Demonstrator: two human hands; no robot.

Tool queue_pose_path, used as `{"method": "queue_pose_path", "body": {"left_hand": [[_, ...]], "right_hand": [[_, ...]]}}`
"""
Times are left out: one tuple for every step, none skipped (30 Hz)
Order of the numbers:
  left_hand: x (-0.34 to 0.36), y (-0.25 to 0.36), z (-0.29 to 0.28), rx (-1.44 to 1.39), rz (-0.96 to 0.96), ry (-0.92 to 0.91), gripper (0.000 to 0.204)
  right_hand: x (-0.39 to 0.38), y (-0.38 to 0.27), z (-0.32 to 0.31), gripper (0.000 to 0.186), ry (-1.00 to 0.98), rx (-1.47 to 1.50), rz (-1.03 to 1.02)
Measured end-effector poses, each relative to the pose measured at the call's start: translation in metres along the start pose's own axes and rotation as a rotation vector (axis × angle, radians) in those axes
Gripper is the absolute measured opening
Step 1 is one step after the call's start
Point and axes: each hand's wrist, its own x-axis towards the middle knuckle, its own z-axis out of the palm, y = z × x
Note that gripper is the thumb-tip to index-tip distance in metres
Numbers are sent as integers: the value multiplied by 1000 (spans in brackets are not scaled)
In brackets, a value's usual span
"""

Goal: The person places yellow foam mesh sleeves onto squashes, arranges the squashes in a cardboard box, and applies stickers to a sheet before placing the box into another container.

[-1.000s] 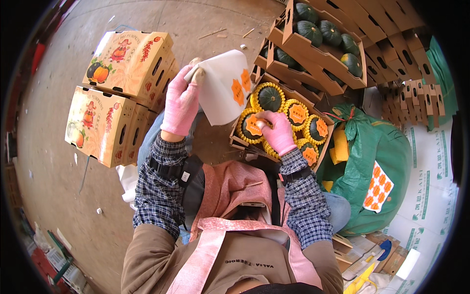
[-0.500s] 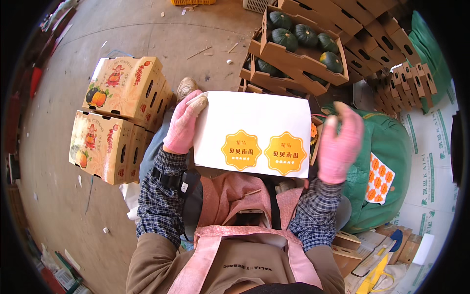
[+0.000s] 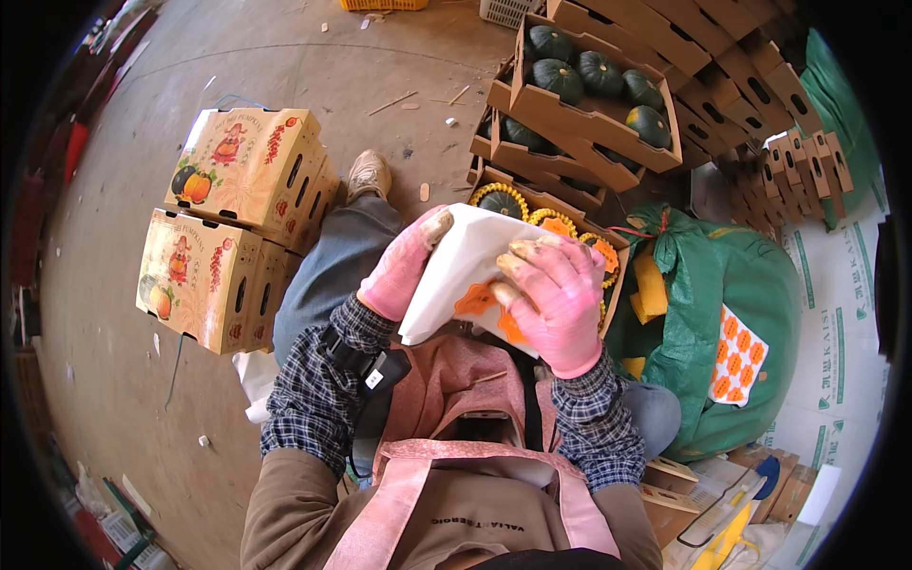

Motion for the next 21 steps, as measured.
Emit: {"method": "queue_pose_path", "body": {"left_hand": [[1, -2, -3, -12, -16, -1, 35], [2, -7, -7, -18, -10, -4, 35], [3, -12, -11, -23, -5, -6, 34], [4, -14, -11, -28, -2, -13, 34], [4, -12, -8, 41, 43, -25, 29], [6, -13, -7, 16, 44, -21, 28], [6, -14, -8, -5, 47, -12, 27], [7, -15, -9, -27, 51, -4, 25], [8, -15, -11, -12, 64, -10, 25], [8, -15, -13, 3, 76, -13, 25], [9, -15, -15, 19, 88, -17, 24], [8, -17, -16, 25, 91, -37, 24], [9, -19, -14, 29, 92, -62, 25], [8, -20, -11, 33, 92, -88, 25], [6, -22, -6, -31, 51, -88, 29], [5, -25, -5, -55, 26, -97, 33], [5, -30, -7, -80, -1, -105, 36], [6, -33, -9, -105, -27, -114, 40], [6, -34, -10, -154, -68, -119, 48], [6, -34, -9, -245, -118, -110, 48], [6, -33, -7, -336, -168, -101, 48]], "right_hand": [[-1, 0, -2, 29, -29, -2, -14], [-3, -2, -3, 30, -37, -13, -1], [-4, -5, -3, 31, -45, -24, 13], [-5, -7, -3, 32, -50, -40, 29], [-10, -5, 2, 35, -20, -77, 28], [-11, -6, 3, 35, -24, -104, 33], [-11, -7, 4, 35, -25, -125, 36], [-11, -8, 5, 35, -27, -147, 39], [-10, -8, 4, 35, -43, -121, 48], [-8, -10, 1, 35, -60, -94, 58], [-7, -10, 1, 35, -77, -67, 68], [-8, -10, 3, 34, -49, -79, 70], [-11, -9, 5, 33, -20, -98, 74], [-12, -9, 6, 33, 8, -117, 79], [-13, -9, 4, 31, 4, -121, 83], [-13, -10, 4, 29, 1, -120, 83], [-13, -11, 3, 28, -2, -119, 83], [-13, -11, 2, 25, 12, -124, 54], [-14, -9, 0, 23, 26, -130, 28], [-15, -8, -1, 21, 39, -135, 1], [-15, -9, -2, 20, 40, -153, -11]]}}
